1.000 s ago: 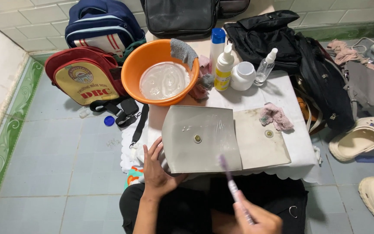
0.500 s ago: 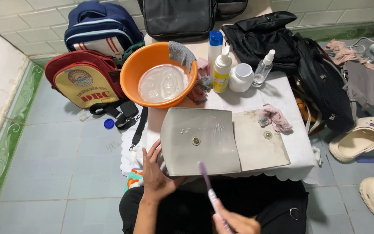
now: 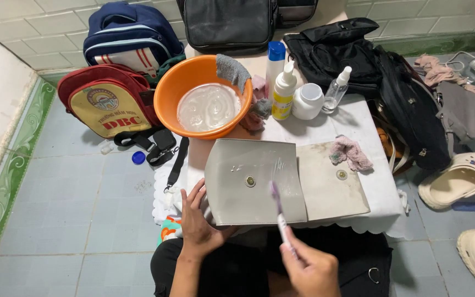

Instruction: Cleaning the exterior of a leather bag using a toothbrush, cleaning solution, and a cloth.

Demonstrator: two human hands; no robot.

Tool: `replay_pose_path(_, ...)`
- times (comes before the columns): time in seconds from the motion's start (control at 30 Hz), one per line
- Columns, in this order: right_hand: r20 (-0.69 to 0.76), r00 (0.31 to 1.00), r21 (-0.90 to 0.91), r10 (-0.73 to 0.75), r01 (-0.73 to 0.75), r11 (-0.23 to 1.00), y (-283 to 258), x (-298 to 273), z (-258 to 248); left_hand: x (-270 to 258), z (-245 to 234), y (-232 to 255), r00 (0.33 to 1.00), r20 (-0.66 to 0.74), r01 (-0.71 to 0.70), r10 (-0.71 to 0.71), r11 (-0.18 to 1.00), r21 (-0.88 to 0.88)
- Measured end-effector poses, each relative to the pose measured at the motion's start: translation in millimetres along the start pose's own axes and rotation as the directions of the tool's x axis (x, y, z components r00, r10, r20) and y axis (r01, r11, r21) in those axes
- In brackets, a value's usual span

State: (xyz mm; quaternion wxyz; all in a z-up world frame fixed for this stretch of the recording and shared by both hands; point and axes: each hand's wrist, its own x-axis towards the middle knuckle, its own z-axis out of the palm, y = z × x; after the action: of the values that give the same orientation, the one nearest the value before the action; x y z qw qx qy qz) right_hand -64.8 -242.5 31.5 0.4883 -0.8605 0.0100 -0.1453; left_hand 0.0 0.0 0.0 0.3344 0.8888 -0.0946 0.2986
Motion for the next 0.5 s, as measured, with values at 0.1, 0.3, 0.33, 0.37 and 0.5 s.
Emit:
replay_pose_path(0.1, 0.172, 0.97, 0.121, -0.173, 0.154, 0.981, -3, -13, 10, 2, -2, -1, 1.0, -0.002, -0.018, 0.018, 1.0, -0.005)
replay_pose_path(0.3, 0.045, 0.998, -0.05, 0.038, -0.036, 0.998, -13, 32, -15, 1, -1, 0, 1.0, -0.006, -0.002, 0.002, 1.0, -0.006)
replay_pose_path(0.33, 0.042, 0.998, -0.052, 0.035, -0.032, 0.998, -14, 28, -12, 1, 1, -1, 1.0, -0.009, -0.003, 0.003, 1.0, -0.009)
replay_pose_path(0.37, 0.139, 0.989, 0.01, -0.047, 0.046, 0.999, -16, 23, -9, 0, 1, -2, 1.0, -0.004, -0.003, 0.003, 1.0, -0.003)
replay_pose_path(0.5, 0.141, 0.988, -0.009, 0.065, -0.064, 0.998, -7, 35, -7, -1, 0, -2, 1.0, -0.006, -0.007, 0.007, 1.0, 0.0)
